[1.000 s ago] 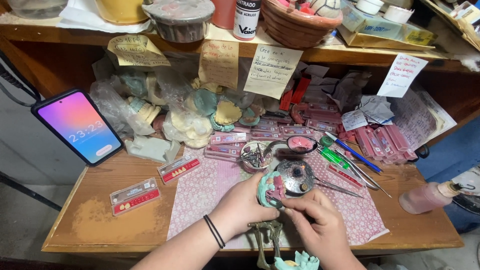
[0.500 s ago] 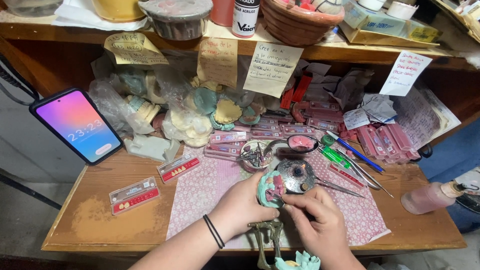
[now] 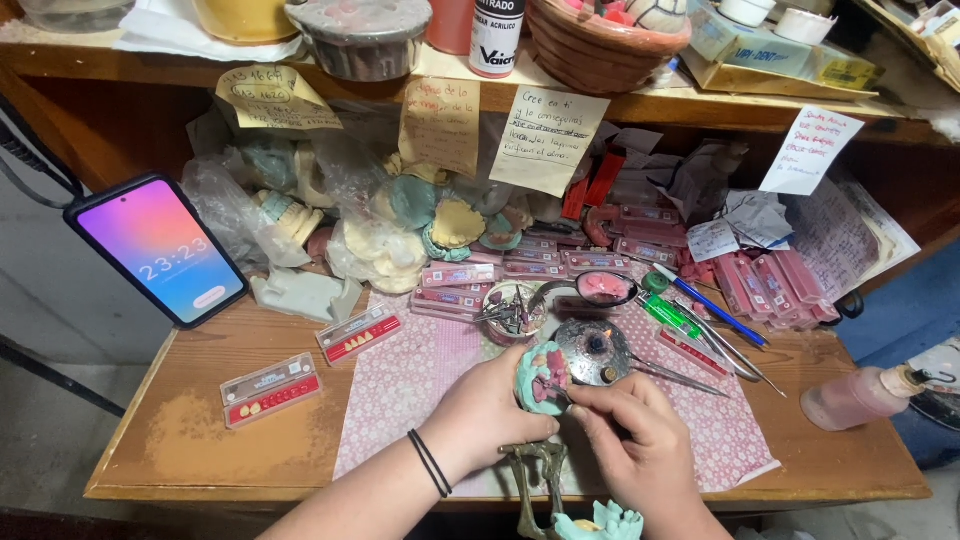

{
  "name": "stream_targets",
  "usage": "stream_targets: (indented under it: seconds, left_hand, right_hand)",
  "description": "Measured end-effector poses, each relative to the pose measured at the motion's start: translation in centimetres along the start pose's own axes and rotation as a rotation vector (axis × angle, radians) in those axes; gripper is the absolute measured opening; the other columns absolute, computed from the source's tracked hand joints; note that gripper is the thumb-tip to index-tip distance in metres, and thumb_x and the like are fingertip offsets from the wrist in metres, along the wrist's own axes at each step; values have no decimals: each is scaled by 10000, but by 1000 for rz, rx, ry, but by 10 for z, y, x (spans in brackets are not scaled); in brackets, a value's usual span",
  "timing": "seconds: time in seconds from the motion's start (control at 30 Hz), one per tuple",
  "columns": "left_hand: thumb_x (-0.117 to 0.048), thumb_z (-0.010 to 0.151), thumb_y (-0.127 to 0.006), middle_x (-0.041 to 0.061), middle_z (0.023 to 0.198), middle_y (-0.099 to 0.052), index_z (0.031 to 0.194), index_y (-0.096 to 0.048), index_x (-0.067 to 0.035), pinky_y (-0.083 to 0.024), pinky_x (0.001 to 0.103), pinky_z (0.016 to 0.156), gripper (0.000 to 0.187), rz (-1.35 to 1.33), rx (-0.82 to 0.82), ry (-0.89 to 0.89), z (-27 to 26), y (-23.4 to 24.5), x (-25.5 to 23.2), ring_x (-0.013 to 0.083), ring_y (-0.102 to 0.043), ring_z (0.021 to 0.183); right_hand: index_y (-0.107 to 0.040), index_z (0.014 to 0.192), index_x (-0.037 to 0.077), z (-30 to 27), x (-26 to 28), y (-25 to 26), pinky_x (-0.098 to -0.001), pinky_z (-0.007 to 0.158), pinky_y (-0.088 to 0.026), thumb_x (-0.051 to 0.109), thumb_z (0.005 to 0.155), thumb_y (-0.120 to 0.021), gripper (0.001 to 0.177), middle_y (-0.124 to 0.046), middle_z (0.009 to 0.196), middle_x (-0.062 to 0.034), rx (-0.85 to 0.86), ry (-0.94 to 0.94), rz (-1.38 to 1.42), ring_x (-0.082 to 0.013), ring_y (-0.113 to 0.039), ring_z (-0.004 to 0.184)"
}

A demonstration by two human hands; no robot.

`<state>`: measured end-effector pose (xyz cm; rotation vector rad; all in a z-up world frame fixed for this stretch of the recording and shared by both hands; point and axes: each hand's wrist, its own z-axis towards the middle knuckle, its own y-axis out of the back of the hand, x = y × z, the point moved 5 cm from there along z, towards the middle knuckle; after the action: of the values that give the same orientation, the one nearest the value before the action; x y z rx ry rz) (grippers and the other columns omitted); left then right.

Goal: A person is refining and applying material to a dental jaw mold using various laboratory tools at a workbench.

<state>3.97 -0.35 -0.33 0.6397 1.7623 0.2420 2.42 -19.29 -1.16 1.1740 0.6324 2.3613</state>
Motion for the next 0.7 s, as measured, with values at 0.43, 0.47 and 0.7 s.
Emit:
stream_targets:
  seconds: [0.43, 0.47, 0.7]
  left_hand:
    - [-299, 669, -803, -17, 1151, -761, 1276, -623, -248, -526, 320, 836, 635, 19, 28, -9, -6, 4, -11, 193, -723, 1036]
    - [-298, 667, -813, -23, 1134, -767, 1256, -623, -249, -529, 315, 832, 620, 22, 34, 14, -7, 4, -11, 184, -726, 1021]
    - [-307, 668, -773, -18, 1036, -756, 1230, -620, -268, -512, 319, 772, 584, 36, 14, -6, -7, 1, -10, 186, -709, 924]
  right_hand:
    - [-770, 1150, 60, -16, 2, 14, -276, 649, -506, 50, 840, -811, 313, -586, 859, -65, -182, 314, -87, -162, -609, 735]
    - [-757, 1116, 50, -15, -1, 18, -259, 677, -512, 66, 834, -804, 286, -615, 890, -72, -221, 284, -66, -163, -600, 779]
    - [-753, 1266, 166, 37, 22, 16, -292, 776, -561, 206, 827, -800, 444, -722, 1009, -44, 251, 163, 32, -159, -713, 865]
